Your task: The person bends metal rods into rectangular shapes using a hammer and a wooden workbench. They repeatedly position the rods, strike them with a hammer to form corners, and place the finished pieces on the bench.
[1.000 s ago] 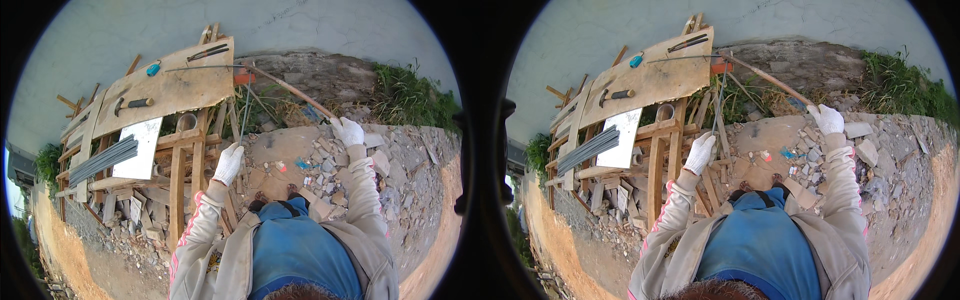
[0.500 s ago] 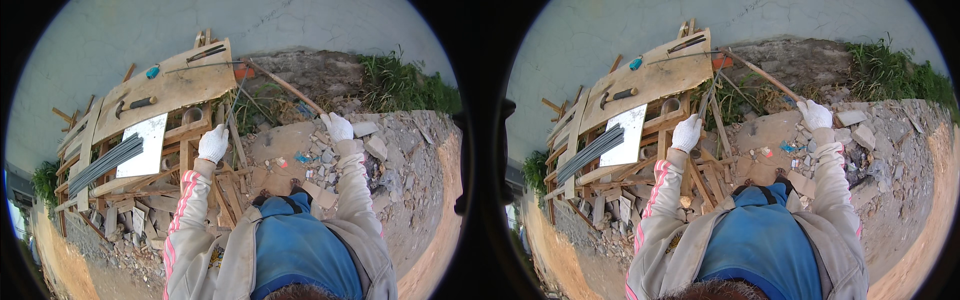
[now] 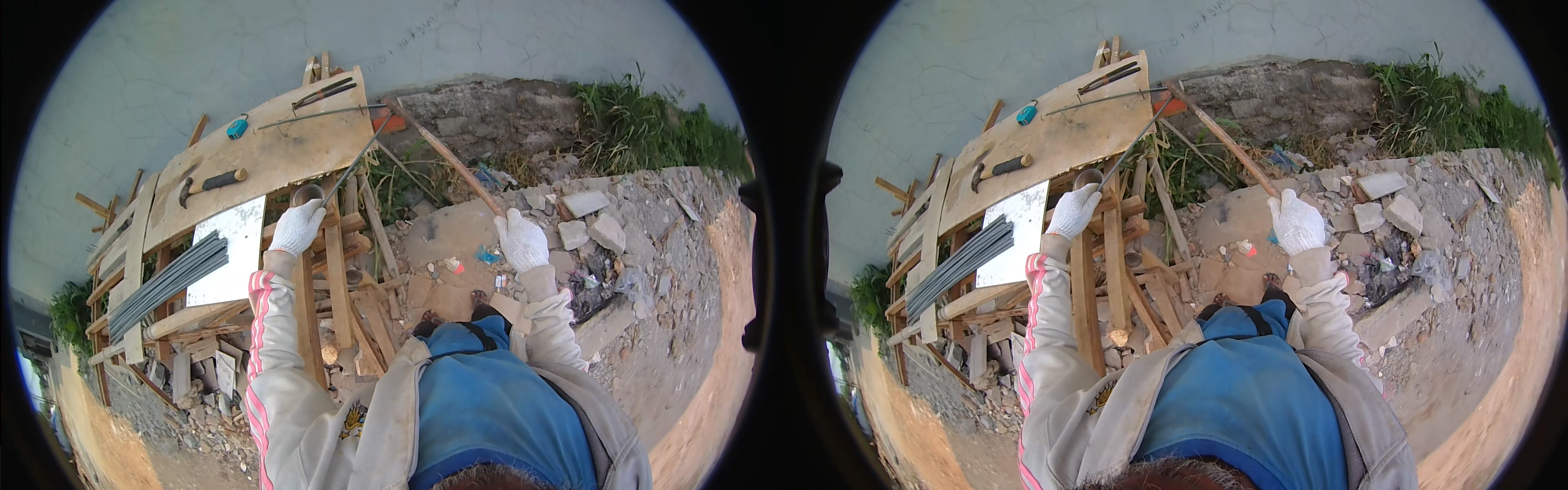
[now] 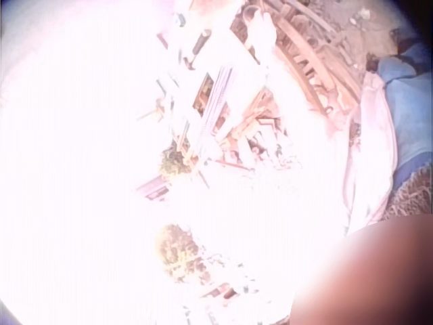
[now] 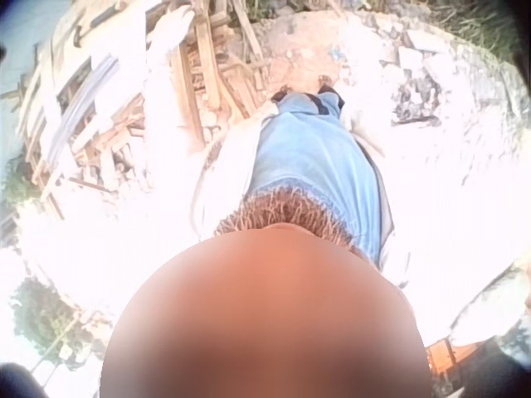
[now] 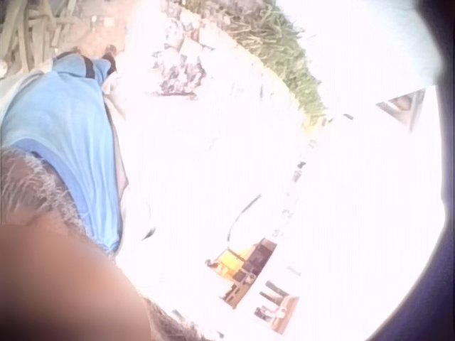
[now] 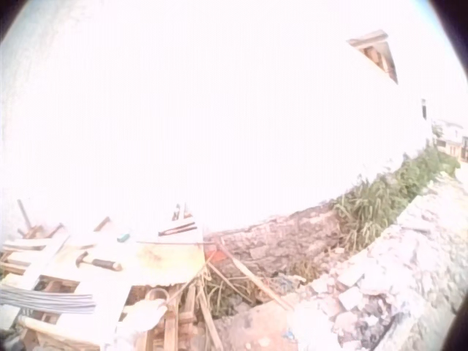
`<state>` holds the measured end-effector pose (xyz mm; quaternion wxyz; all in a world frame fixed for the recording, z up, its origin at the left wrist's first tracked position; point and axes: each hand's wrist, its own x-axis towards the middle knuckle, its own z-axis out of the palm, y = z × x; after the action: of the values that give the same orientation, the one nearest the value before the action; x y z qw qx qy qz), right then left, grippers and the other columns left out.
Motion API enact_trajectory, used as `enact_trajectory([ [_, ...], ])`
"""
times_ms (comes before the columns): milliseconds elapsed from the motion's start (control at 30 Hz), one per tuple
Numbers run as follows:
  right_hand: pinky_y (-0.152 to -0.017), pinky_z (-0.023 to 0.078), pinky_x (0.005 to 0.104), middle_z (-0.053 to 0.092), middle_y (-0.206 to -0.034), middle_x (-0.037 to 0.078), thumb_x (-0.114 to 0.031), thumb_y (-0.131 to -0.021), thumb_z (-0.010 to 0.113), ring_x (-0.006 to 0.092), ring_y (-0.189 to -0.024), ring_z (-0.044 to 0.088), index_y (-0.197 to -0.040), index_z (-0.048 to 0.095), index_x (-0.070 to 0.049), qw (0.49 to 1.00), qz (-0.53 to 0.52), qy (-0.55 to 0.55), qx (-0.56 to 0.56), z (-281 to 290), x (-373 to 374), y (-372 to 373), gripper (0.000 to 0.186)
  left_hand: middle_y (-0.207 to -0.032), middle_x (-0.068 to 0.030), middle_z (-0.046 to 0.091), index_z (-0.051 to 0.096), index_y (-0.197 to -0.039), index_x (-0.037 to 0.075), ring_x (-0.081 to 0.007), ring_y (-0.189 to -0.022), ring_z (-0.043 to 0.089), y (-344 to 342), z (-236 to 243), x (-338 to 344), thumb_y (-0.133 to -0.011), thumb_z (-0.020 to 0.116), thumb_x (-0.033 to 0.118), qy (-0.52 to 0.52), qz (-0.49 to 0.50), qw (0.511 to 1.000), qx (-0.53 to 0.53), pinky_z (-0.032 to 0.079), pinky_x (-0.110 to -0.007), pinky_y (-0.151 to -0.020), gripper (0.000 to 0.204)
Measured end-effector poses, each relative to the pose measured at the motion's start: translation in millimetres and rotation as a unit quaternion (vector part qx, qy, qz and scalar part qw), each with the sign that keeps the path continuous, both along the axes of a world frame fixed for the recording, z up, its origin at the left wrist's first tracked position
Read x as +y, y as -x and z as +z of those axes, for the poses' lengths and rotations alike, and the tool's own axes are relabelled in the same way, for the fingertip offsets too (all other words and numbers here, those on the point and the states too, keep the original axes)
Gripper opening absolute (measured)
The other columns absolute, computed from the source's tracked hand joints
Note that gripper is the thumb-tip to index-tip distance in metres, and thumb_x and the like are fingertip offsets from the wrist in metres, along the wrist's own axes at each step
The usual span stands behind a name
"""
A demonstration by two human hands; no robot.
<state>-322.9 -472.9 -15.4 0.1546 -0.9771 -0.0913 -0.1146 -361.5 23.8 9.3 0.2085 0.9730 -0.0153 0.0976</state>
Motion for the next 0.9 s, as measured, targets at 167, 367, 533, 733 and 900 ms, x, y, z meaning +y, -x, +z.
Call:
enact_trajectory([
  [167,-0.069,0.055,0.0599,0.071,-0.079,0.023,-0.043,-0.107,0.061,0.0474,-0.077,0.071,-0.101,0.059,-0.008,1.000,0.002,-0.003,-0.002,18.1,-8.2,-7.5,0.036,-0.102,-0.0297,0.074,0.072,-0.123,0.001,-0.0491,-0.103,0.071,3.5,4.5,-17.1,-0.106,0.060,0.032,0.082,-0.002,0.997,0.005,0.057,-0.052,-0.088,0.037],
  [367,-0.069,0.054,0.0568,0.072,-0.078,0.021,-0.049,-0.102,0.067,0.0457,-0.077,0.072,-0.097,0.063,-0.008,0.998,-0.030,0.005,0.051,22.6,-34.8,-42.7,0.041,-0.090,-0.0256,0.073,0.070,-0.119,-0.001,-0.0436,-0.087,0.073,7.1,7.3,-61.9,-0.105,0.060,0.032,0.192,0.037,0.978,0.069,0.056,-0.048,-0.078,0.037],
  [533,-0.072,0.054,0.0474,0.071,-0.086,0.022,-0.043,-0.101,0.071,0.0400,-0.082,0.072,-0.110,0.072,-0.004,0.996,-0.002,-0.063,0.062,24.7,-60.8,-68.5,0.040,-0.082,-0.0196,0.069,0.068,-0.118,-0.007,-0.0311,-0.076,0.070,-7.8,13.2,-105.5,-0.104,0.064,0.035,0.306,0.049,0.940,0.143,0.054,-0.042,-0.071,0.044],
  [733,-0.061,0.040,0.0358,0.047,-0.071,0.007,-0.025,-0.097,0.079,0.0154,-0.069,0.038,-0.088,0.057,-0.002,0.947,0.054,-0.315,0.035,7.8,-36.6,-90.5,0.034,-0.079,-0.0221,0.066,0.068,-0.108,-0.004,-0.0283,-0.072,0.069,-1.9,57.8,-158.6,-0.105,0.068,0.026,0.382,0.078,0.921,0.010,0.053,-0.041,-0.069,0.030],
  [900,-0.062,0.037,0.0328,0.046,-0.074,0.001,-0.021,-0.096,0.080,0.0119,-0.072,0.038,-0.089,0.056,-0.003,0.892,0.089,-0.444,0.010,12.5,12.4,-102.4,0.032,-0.070,-0.0101,0.063,0.071,-0.108,-0.002,-0.0109,-0.063,0.056,48.9,124.7,-135.6,-0.103,0.072,0.019,0.264,0.120,0.950,-0.116,0.048,-0.032,-0.061,0.022],
])
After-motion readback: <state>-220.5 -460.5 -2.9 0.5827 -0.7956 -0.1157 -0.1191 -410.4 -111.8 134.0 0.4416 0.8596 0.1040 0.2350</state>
